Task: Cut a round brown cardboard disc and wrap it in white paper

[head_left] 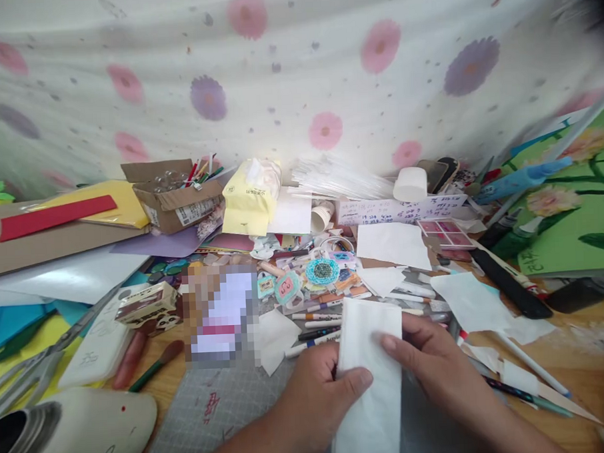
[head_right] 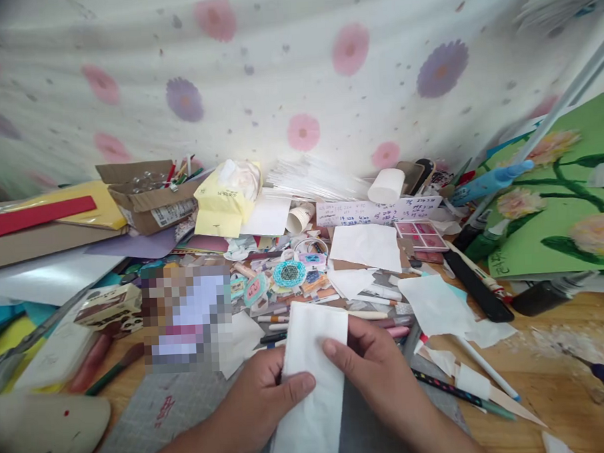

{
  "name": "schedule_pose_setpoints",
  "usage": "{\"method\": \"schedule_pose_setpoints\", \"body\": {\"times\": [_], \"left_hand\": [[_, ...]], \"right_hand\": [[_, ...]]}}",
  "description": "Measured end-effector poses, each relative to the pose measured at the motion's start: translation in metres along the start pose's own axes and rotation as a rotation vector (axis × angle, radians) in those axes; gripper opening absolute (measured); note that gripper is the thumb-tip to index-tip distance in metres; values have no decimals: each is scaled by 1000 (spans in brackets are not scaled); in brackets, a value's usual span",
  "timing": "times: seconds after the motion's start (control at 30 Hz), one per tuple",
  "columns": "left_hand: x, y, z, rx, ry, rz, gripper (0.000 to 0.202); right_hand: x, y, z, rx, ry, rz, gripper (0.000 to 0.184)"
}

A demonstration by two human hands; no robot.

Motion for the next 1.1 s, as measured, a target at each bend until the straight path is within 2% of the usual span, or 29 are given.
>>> {"method": "schedule_pose_setpoints", "body": {"times": [0.17, 0.4, 0.5, 0.6, 0.7, 0.8, 0.9, 1.0, 1.07, 1.1], "left_hand": [[0, -1, 7, 154, -3, -1, 27], [-1, -5, 7, 141, 23, -18, 22], [-3, -5, 6, 190, -23, -6, 19], [-3, 1, 5, 302, -81, 50, 22], [-3, 7, 8, 276, -144, 104, 29], [-9, 8, 12, 178, -207, 145, 36], [-32, 1, 20, 291, -304, 187, 36], [-80, 1, 33, 500, -386, 226, 33], [-124, 18, 45, 569, -406, 278, 28], [-149, 34, 52, 538, -438, 362, 27]], "right_hand": [[5, 10, 1, 84, 26, 104, 35], [4, 14, 5, 139, 18, 143, 32], [3, 20, 8, 157, 17, 166, 30], [6, 28, 6, 143, 87, 174, 27], [7, 26, -2, 138, 131, 113, 31], [-4, 4, -7, 50, 56, -69, 39], [-25, -25, -12, -42, 14, -178, 29], [-48, -43, -15, -67, 77, -240, 23], [-59, -46, -13, -132, 126, -253, 21], [-64, -44, -11, -188, 142, -233, 20]]}}
Point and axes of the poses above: each hand's wrist, its own x-axis towards the middle knuckle, its own y-axis out of the back of the hand, z = x × y, the point moved 4 cm from there along x, towards the middle knuckle, and after that the axes turned 2 degrees about -z, right-handed, at the moved point
